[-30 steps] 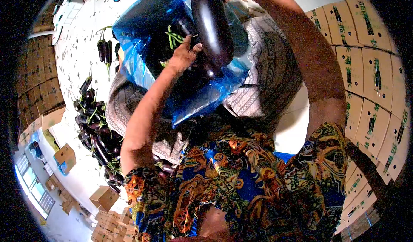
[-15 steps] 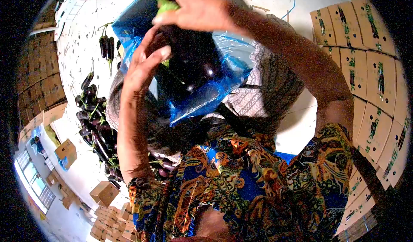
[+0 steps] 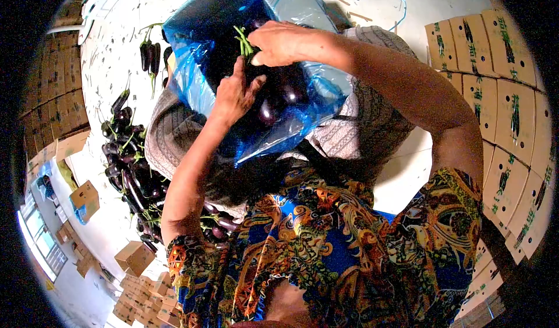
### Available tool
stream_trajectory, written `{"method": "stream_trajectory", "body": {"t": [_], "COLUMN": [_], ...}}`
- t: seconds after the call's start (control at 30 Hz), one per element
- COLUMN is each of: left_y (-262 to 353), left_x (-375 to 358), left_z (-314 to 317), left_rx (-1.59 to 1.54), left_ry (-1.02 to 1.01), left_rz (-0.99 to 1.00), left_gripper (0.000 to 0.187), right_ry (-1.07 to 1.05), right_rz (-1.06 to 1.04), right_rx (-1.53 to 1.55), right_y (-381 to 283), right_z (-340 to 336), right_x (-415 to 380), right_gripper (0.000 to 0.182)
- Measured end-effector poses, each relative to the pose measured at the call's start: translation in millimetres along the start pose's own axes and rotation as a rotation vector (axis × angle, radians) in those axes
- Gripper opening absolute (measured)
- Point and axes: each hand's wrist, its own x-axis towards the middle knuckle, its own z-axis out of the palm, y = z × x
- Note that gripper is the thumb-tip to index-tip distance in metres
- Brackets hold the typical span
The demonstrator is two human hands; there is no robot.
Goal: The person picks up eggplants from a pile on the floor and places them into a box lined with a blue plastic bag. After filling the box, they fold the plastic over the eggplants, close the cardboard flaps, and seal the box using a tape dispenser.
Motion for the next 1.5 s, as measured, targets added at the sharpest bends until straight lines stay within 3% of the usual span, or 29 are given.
{"method": "stream_trajectory", "body": {"t": [0.13,0.27,0.33,0.4,0.43,0.47,0.6,0.73,0.83,0.87,1.03,1.13,1.2,1.3,1.4,1.43,1.5], "left_y": [6.6,0.7,-1.5,-1.1,1.5,3.8,1.0,3.2,-1.8,-3.9,12.1,29.6,30.7,24.3,29.4,28.5,22.2], "left_x": [5.3,-18.1,-12.5,-2.0,4.6,3.1,-15.4,-12.8,-15.9,-16.3,-26.9,-26.8,-33.9,-46.2,-49.9,-49.9,-51.1], "left_z": [5.6,9.9,10.1,6.3,10.1,11.5,14.4,12.7,17.8,19.4,11.8,1.4,0.7,-10.9,-27.9,-30.5,-30.3], "left_rx": [0.078,-0.012,-0.086,-0.133,-0.018,0.036,-0.066,-0.074,-0.028,-0.009,0.132,0.254,0.268,0.189,-0.015,-0.066,-0.131], "left_ry": [-0.054,-0.022,-0.013,0.03,0.144,0.038,-0.067,-0.115,-0.117,-0.108,-0.138,-0.2,-0.105,0.197,0.28,0.248,0.188], "left_rz": [-0.023,0.084,0.004,-0.058,-0.065,-0.044,-0.06,-0.014,0.018,0.043,0.059,0.007,0.03,0.258,0.316,0.3,0.283], "left_gripper": [0.066,0.09,0.088,0.083,0.076,0.078,0.081,0.085,0.085,0.085,0.088,0.089,0.079,0.061,0.052,0.051,0.049], "right_ry": [-0.18,-0.272,-0.311,-0.253,-0.242,-0.229,-0.114,-0.166,-0.066,-0.094,0.056,-0.031,-0.14,-0.195,0.051,0.276,0.298], "right_rz": [-0.028,-0.042,-0.081,-0.134,-0.141,-0.149,-0.163,-0.164,-0.315,-0.221,-0.352,-0.31,-0.212,-0.141,-0.263,-0.393,-0.34], "right_rx": [-0.107,-0.17,-0.255,-0.302,-0.325,-0.352,-0.322,-0.293,-0.348,-0.367,-0.252,-0.293,-0.245,-0.173,-0.032,-0.034,-0.019], "right_y": [9.1,3.4,-0.5,-0.7,-2.2,-3.1,-1.1,-1.4,8.7,6.9,22.6,13.3,8.8,-8.2,-11.0,-1.7,0.2], "right_z": [17.6,27.6,29.6,36.1,38.8,41.0,54.8,41.1,53.6,60.2,60.9,49.2,47.3,22.5,1.4,8.0,4.2], "right_x": [7.6,3.0,-0.2,-7.1,-9.9,-12.5,-18.3,-19.8,-22.5,-19.5,-28.3,-27.4,-28.2,-35.6,-52.9,-57.1,-56.0], "right_gripper": [0.042,0.042,0.045,0.047,0.045,0.044,0.038,0.038,0.038,0.038,0.041,0.046,0.046,0.05,0.037,0.043,0.045]}}
